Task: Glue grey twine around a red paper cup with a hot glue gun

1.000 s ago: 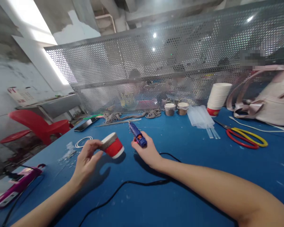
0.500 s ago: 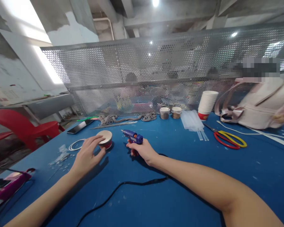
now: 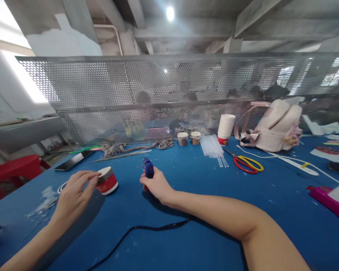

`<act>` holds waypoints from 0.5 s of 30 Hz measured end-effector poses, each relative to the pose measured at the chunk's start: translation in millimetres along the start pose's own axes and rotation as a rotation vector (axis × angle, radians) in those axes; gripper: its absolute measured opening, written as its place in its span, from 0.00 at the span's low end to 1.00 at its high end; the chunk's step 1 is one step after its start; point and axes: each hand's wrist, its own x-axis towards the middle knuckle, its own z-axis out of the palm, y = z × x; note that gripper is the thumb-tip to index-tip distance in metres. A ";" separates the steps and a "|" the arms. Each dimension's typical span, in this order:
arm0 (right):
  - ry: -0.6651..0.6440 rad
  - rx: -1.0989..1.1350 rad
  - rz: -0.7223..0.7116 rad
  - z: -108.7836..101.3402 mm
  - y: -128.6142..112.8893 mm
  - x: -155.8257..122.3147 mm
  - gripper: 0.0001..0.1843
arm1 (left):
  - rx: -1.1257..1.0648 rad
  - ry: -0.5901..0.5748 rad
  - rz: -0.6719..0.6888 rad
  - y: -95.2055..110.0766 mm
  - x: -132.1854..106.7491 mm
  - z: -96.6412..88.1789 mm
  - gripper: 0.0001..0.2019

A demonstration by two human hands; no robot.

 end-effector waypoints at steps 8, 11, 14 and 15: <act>-0.021 -0.073 0.012 5.1 -6.1 -10.8 0.09 | 0.018 0.021 -0.024 8.0 0.1 -4.0 0.13; -0.043 -0.070 0.023 6.6 -8.2 -13.0 0.09 | 0.042 0.046 0.112 9.2 -1.1 -4.2 0.12; -0.056 -0.075 0.015 7.9 -9.2 -14.9 0.09 | 0.061 0.059 0.245 12.9 -1.8 -2.9 0.12; -0.059 -0.084 0.009 8.2 -9.4 -15.3 0.09 | 0.064 0.053 0.283 15.3 -1.8 -2.1 0.12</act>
